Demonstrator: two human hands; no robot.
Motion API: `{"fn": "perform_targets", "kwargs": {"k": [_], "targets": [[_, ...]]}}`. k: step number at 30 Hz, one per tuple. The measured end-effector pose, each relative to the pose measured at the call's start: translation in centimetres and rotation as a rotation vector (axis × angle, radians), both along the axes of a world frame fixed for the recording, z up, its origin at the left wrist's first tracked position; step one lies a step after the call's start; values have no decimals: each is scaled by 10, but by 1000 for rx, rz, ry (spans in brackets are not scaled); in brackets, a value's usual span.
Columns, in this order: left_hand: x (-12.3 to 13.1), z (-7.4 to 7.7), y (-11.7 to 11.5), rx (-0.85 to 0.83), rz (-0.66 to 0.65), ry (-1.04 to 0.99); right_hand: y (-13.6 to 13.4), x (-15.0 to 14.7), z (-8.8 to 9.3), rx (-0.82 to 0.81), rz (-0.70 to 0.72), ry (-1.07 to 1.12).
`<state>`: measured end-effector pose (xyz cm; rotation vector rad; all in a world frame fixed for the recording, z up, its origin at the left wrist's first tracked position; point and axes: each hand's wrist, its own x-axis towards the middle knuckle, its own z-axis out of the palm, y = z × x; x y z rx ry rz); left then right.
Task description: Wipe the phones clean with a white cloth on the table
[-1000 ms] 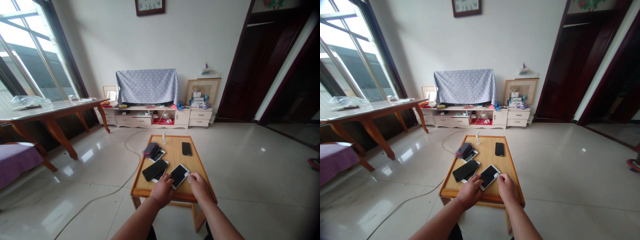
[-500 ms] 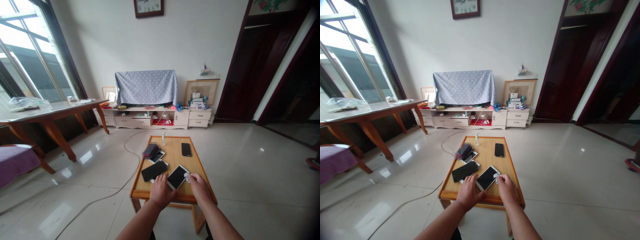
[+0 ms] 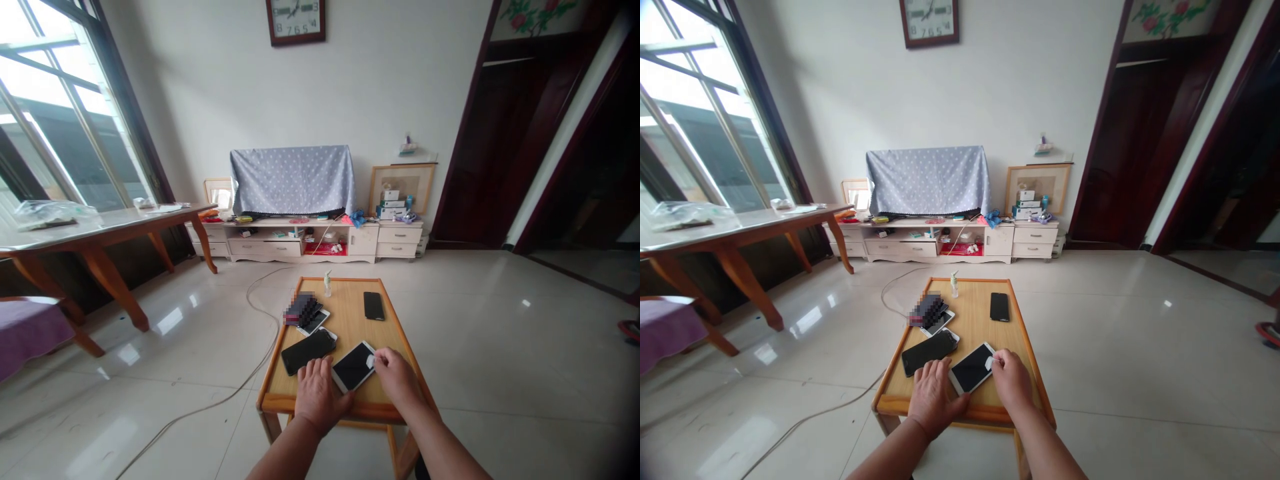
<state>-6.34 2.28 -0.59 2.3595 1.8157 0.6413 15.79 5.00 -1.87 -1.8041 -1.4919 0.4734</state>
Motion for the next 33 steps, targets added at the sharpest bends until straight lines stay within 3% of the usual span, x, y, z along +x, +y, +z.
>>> {"fn": "perform_targets", "kwargs": {"k": [5, 13, 20, 27, 33], "targets": [[3, -3, 1, 30, -2, 0, -1, -11, 2, 35, 67, -189], [3, -2, 3, 38, 3, -19, -31, -64, 5, 62, 356, -418], [1, -3, 1, 76, 10, -15, -9, -21, 23, -19, 133, -521], [0, -3, 2, 72, 7, -34, -31, -59, 13, -26, 288, -497], [1, -3, 2, 74, 7, -13, -15, -41, 21, 13, 179, -487]]}}
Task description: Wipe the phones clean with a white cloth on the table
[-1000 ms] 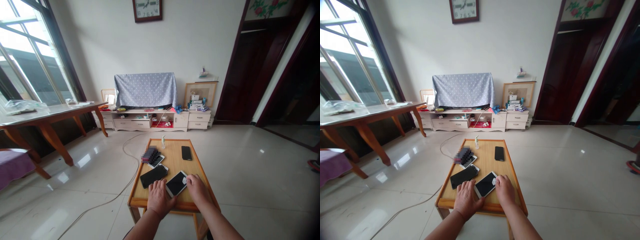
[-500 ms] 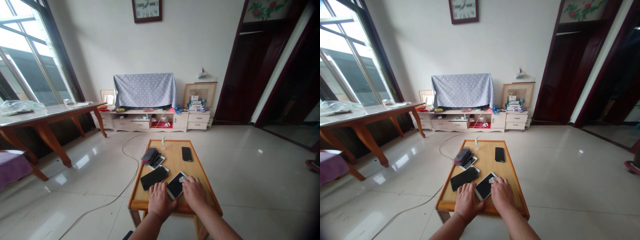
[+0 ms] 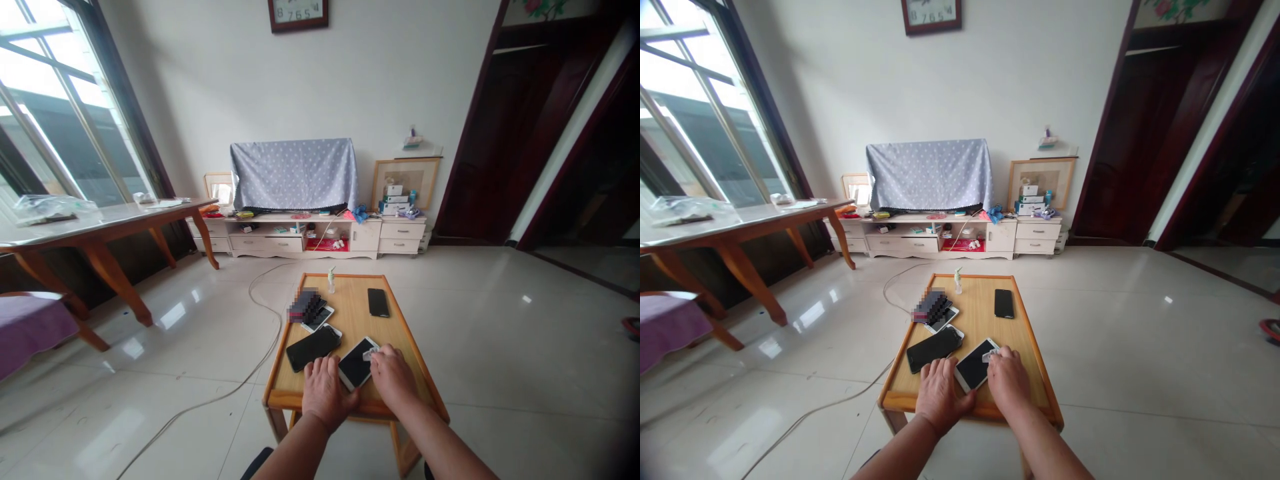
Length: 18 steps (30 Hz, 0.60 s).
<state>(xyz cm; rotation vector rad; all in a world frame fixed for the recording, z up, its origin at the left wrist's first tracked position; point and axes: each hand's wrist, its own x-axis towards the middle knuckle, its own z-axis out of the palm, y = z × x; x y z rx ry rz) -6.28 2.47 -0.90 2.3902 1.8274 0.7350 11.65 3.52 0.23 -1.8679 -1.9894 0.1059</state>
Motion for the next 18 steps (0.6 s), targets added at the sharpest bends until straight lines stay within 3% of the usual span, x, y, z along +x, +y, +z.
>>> {"fn": "perform_targets", "kwargs": {"k": [7, 18], "targets": [[0, 0, 0, 2, 19, -4, -12, -21, -5, 24, 140, 47], [-1, 5, -3, 42, 28, 19, -10, -8, -8, 140, -4, 190]]}}
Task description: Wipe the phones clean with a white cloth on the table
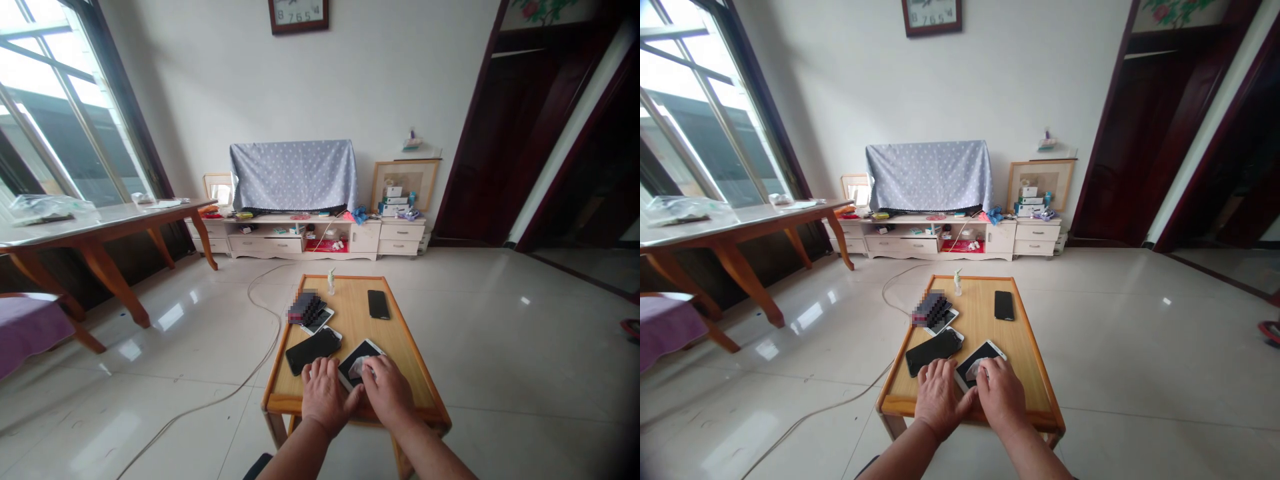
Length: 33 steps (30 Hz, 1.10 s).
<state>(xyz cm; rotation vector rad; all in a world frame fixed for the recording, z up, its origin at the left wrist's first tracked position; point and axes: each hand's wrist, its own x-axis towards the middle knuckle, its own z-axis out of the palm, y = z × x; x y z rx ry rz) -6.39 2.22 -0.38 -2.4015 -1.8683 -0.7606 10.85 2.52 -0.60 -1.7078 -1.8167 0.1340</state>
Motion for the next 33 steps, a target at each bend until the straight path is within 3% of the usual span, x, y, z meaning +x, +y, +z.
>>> {"fn": "perform_targets", "kwargs": {"k": [10, 20, 29, 33], "targets": [[0, -14, 7, -60, -47, -27, 1, 7, -6, -56, -16, 63], [-1, -2, 1, 0, -38, -4, 6, 19, -7, 7, -93, 155], [5, 4, 0, -9, -31, -1, 12, -5, -10, -109, -90, 33], [3, 4, 0, -7, -49, 5, 23, -1, -14, -141, -106, 78]]}}
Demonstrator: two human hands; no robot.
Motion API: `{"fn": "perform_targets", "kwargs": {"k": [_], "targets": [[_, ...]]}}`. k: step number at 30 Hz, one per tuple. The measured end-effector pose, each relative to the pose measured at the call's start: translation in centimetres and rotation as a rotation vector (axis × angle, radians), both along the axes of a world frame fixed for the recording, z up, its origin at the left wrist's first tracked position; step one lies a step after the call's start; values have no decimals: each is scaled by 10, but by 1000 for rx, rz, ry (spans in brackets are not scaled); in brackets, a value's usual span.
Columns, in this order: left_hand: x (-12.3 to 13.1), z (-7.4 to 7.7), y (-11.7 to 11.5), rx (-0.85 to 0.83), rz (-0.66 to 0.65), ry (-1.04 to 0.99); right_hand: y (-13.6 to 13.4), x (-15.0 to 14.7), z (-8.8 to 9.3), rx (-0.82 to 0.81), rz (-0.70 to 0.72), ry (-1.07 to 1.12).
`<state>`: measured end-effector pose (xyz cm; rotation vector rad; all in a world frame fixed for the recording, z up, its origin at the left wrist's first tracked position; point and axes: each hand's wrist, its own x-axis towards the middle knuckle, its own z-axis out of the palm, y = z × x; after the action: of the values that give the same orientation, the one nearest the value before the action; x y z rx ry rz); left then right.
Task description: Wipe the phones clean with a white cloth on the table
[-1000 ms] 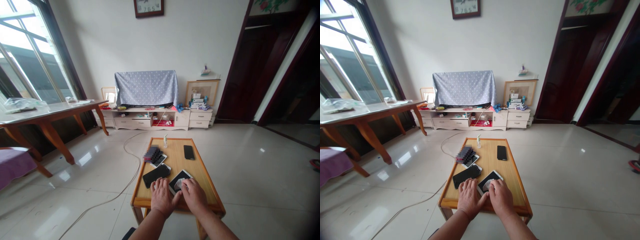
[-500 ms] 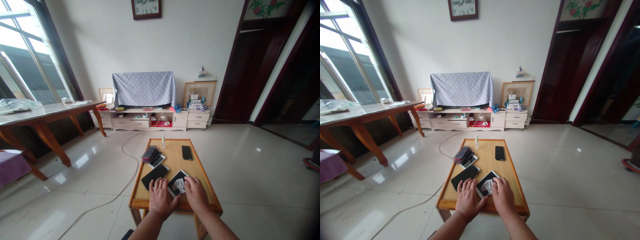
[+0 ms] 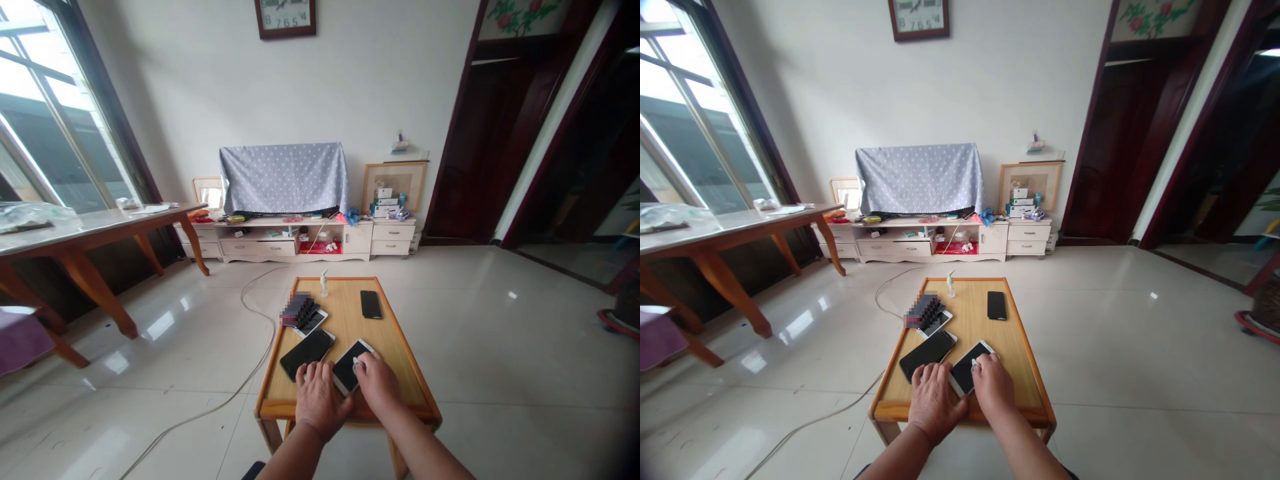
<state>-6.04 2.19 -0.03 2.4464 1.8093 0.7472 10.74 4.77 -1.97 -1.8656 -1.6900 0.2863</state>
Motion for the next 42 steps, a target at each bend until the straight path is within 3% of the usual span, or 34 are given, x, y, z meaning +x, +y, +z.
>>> {"fn": "perform_targets", "kwargs": {"k": [5, 12, 19, 25, 27, 32, 34, 38, 40, 42], "targets": [[-1, 0, -1, -3, 0, 3, 6, 14, -4, -24, -41, 57], [-2, 6, -2, -22, -4, -11, -1, 15, -2, -3, -71, -66], [-1, 3, -1, -16, 11, -39, -25, -1, 13, -26, 90, -176], [-4, -5, 2, -46, 0, -17, -60, -19, 23, -112, 394, -197], [-5, -4, 2, -42, -3, -39, -52, -11, 24, -120, 367, -214], [-4, -2, 2, -10, -1, -57, -23, 17, 24, -186, 130, -248], [-4, -5, 3, -10, 2, -48, -26, 13, 23, -210, 172, -239], [-4, -10, 5, -12, 13, -37, -43, -6, 20, -195, 404, -188], [-4, -9, 5, -22, 13, -41, -39, -4, 21, -188, 388, -185], [-4, -8, 5, -34, 13, -53, -26, 7, 22, -207, 259, -196]]}}
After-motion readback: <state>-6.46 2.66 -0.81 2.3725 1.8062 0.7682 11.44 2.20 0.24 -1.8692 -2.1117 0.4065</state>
